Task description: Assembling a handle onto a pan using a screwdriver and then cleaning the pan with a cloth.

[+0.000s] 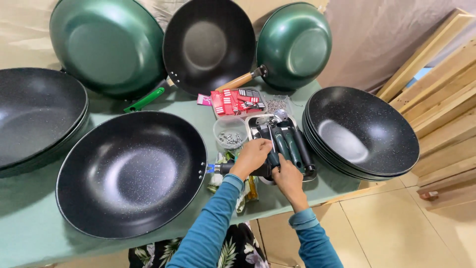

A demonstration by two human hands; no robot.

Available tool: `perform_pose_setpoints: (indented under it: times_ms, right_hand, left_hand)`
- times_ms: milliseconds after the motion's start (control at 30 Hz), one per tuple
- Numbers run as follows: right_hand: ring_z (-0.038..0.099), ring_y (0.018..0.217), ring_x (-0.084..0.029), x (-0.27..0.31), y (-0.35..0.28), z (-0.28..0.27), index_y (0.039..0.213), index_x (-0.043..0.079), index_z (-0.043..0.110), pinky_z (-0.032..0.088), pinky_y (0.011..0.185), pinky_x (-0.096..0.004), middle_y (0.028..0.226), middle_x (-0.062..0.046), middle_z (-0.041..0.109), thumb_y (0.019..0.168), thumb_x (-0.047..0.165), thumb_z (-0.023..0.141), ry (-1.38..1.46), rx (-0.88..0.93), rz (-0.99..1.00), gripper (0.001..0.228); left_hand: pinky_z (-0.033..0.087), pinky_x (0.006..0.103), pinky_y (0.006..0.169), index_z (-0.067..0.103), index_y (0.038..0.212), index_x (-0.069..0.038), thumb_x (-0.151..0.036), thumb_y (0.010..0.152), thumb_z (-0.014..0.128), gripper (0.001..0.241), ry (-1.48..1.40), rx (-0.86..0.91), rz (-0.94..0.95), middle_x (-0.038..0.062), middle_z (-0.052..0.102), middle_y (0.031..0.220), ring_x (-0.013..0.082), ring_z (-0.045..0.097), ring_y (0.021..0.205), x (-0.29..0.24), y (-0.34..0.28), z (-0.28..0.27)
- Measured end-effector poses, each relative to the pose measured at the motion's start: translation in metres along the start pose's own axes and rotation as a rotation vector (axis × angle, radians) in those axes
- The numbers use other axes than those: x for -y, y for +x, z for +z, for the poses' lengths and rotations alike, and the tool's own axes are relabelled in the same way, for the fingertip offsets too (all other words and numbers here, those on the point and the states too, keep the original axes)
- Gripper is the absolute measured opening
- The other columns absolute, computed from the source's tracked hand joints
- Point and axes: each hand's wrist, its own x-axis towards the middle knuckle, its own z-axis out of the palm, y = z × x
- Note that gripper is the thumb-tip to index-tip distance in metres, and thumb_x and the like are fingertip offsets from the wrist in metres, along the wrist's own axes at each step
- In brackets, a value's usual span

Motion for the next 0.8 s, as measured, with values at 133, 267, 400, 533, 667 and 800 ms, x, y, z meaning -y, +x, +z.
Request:
perform_pose_setpoints:
  times_ms: [133,267,400,533,667,800]
  right_hand:
    - [0.067,0.113,-0.043,-0.007,-0.005,-0.011,0.152,0.014,0.053,0.053,0.093,-0.057,0.121,-0.022,0.070,0.096,0.016,0.046,0.315,-0.018,0.055,0.057]
    - [0.068,0.084,-0.022,-0.019,-0.004,-0.009,0.143,0.012,0.061,0.054,0.078,-0.035,0.087,-0.014,0.071,0.092,0.010,0.051,0.796,-0.078,0.094,0.052]
    - [0.063,0.081,-0.019,-0.005,-0.037,-0.037,0.143,0.004,0.061,0.057,0.077,-0.033,0.093,-0.015,0.065,0.095,-0.006,0.051,1.174,-0.122,-0.131,0.050]
    - [0.066,0.091,-0.020,0.014,-0.060,-0.062,0.140,0.005,0.065,0.058,0.086,-0.038,0.100,-0.016,0.068,0.097,-0.007,0.053,1.194,-0.118,-0.191,0.046]
    - [0.065,0.077,-0.018,0.002,-0.067,-0.056,0.139,0.000,0.060,0.054,0.068,-0.028,0.091,-0.010,0.063,0.097,-0.001,0.060,1.415,-0.189,-0.145,0.043]
    - [0.060,0.066,-0.021,-0.022,-0.068,-0.039,0.120,-0.005,0.070,0.050,0.058,-0.027,0.080,-0.014,0.064,0.098,0.007,0.066,1.682,-0.195,0.077,0.025]
  left_hand:
    - [0.055,0.0484,0.096,0.064,0.135,-0.001,-0.029,0.104,0.052,0.043,-0.016,-0.013,-0.013,0.024,0.069,0.123,0.0397,0.064,0.119,0.013,0.010,0.000]
    - [0.055,0.0493,0.095,0.062,0.137,-0.002,-0.031,0.103,0.053,0.045,-0.040,-0.034,-0.035,0.024,0.068,0.125,0.0388,0.063,0.120,-0.002,0.000,-0.008]
    - [0.056,0.0454,0.095,0.051,0.145,0.004,-0.042,0.101,0.063,0.064,-0.290,-0.038,-0.032,0.028,0.064,0.128,0.0391,0.063,0.120,-0.011,-0.011,-0.010]
    - [0.061,0.0321,0.078,0.061,0.135,0.001,-0.032,0.096,0.071,0.052,-0.410,-0.054,0.046,0.023,0.071,0.112,0.0274,0.071,0.102,-0.011,-0.007,0.011]
    - [0.063,0.0206,0.064,0.063,0.123,0.004,-0.012,0.104,0.055,0.026,-0.759,-0.075,0.074,0.017,0.071,0.093,0.0167,0.072,0.078,-0.016,-0.018,0.026]
    - [0.065,0.0235,0.066,0.065,0.116,0.003,-0.009,0.102,0.057,0.020,-0.881,-0.118,0.079,0.017,0.072,0.092,0.0194,0.075,0.076,-0.012,-0.028,0.037]
